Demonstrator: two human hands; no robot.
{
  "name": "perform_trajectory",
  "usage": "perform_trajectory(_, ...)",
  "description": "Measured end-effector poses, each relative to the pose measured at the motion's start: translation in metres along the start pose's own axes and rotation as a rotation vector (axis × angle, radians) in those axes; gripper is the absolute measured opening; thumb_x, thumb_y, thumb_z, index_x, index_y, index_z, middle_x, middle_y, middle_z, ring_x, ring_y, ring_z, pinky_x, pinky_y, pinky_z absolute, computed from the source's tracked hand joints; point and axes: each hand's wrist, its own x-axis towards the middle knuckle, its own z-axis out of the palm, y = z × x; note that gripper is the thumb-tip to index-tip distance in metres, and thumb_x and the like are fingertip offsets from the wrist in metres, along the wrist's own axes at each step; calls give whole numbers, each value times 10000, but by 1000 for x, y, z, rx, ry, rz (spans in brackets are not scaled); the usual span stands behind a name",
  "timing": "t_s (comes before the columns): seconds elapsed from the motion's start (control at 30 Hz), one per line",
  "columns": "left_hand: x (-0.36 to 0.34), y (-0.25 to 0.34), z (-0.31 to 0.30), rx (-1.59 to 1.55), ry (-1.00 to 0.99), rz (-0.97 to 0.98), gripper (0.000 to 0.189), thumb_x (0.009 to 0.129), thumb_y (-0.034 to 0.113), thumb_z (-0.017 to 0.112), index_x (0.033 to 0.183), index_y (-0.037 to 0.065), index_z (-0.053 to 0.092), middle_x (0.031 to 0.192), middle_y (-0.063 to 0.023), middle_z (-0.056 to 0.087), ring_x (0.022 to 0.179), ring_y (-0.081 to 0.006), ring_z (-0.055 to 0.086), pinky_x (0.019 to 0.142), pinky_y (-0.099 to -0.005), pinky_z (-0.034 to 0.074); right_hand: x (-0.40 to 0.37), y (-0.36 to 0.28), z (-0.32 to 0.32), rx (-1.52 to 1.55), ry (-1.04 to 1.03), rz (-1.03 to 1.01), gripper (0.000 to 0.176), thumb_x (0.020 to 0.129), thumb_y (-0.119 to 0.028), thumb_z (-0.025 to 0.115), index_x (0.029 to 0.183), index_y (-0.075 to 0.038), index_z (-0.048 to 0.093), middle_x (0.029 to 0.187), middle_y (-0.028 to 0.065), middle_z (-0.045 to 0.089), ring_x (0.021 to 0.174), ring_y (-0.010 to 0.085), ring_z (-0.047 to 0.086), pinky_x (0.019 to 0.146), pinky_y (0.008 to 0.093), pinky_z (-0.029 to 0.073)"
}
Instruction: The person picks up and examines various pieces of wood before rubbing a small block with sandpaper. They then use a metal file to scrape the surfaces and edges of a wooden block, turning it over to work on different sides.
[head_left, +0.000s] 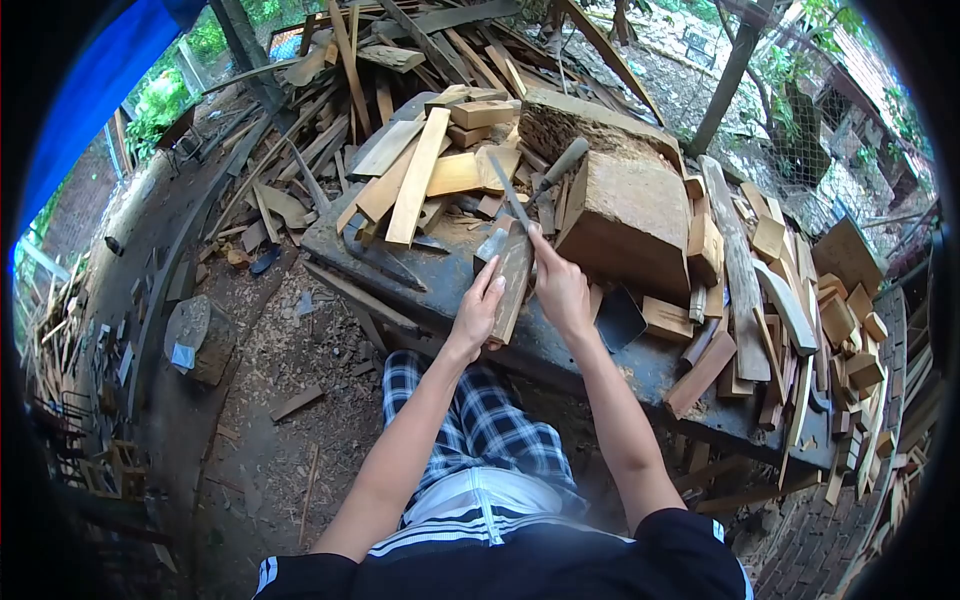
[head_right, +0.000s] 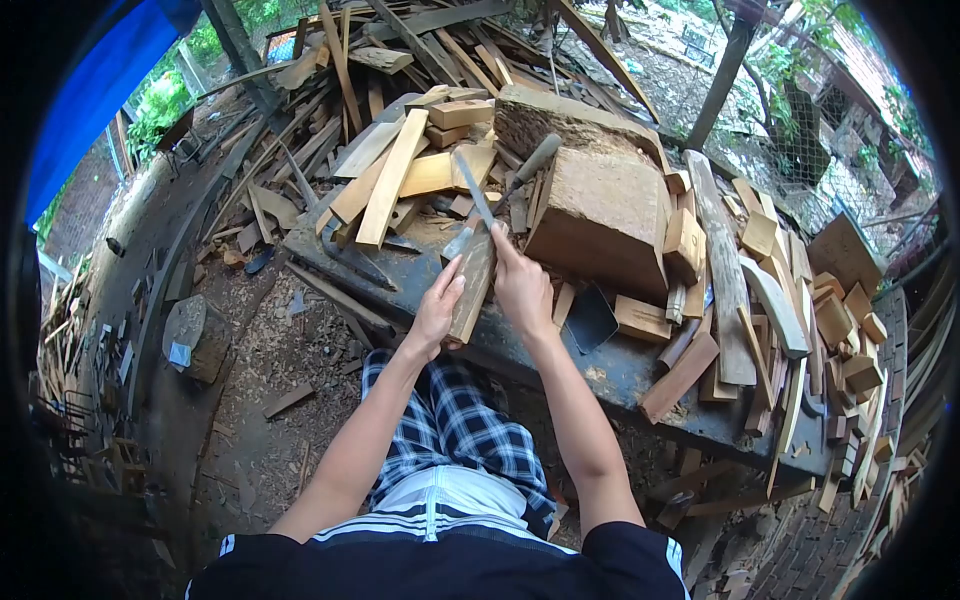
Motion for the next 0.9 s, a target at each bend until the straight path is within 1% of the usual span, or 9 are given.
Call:
perform_trajectory(0.2,5,-7,-5,-72,-57,2,529,1054,257,458,1534,76,327,1406,-103,516,1172,-148,527,980,-284,441,-47,-4,-13,-137,-104,-71,467,945,-105,529,1382,-268,557,870,248,662,810,422,660,700,487,500)
perform_trajectory(0.23,-6,15,0,-64,-57,-136,536,1054,254,457,1532,55,319,1442,-127,487,1222,-166,500,1022,-286,409,-33,0,-10,-122,-74,-64,463,958,-130,514,1397,-275,539,864,244,665,821,415,666,696,489,507)
perform_trajectory(0.3,6,-10,-2,62,-25,97,533,1053,258,456,1530,62,323,1292,-129,584,1024,-152,596,862,-275,499,2,1,-8,-161,-85,56,434,978,-182,492,1394,-299,536,890,241,673,852,414,669,721,502,519)
perform_trajectory(0.43,17,-12,-7,62,19,57,534,1046,265,462,1524,65,334,1161,-132,639,898,-141,615,766,-272,520,30,-3,1,-148,-96,82,393,996,-245,470,1373,-317,553,935,242,680,892,426,666,769,519,527)
perform_trajectory(0.6,-11,20,7,129,-5,-42,519,1032,269,474,1500,66,379,1252,-183,623,1063,-238,608,955,-325,472,53,48,7,-150,-103,188,389,992,-286,459,1367,-304,561,1034,246,682,996,439,648,863,523,523)
perform_trajectory(0.63,2,-13,-2,308,40,244,517,1022,279,482,1486,68,392,1189,-206,659,1010,-323,657,916,-374,501,64,65,17,-103,-88,168,386,988,-293,461,1358,-305,570,1003,252,686,972,444,654,859,531,522)
perform_trajectory(0.7,7,-29,-13,558,193,457,526,1009,315,483,1475,83,405,1183,-267,650,1054,-435,645,932,-436,493,51,40,8,-34,-62,135,384,988,-287,468,1357,-307,570,1001,258,683,961,446,656,846,533,521)
perform_trajectory(0.8,1,8,-20,557,141,188,543,1012,318,477,1484,64,389,1405,-266,508,1296,-393,508,1067,-383,394,8,4,0,-52,-108,58,388,992,-243,482,1364,-318,561,986,250,682,921,439,664,808,522,525)
perform_trajectory(0.9,11,18,-25,696,76,94,564,1001,376,469,1485,96,389,1357,-289,531,1264,-449,505,1044,-420,417,0,-4,9,-214,-182,-30,406,998,-235,476,1383,-345,536,972,243,682,903,437,663,788,532,524)
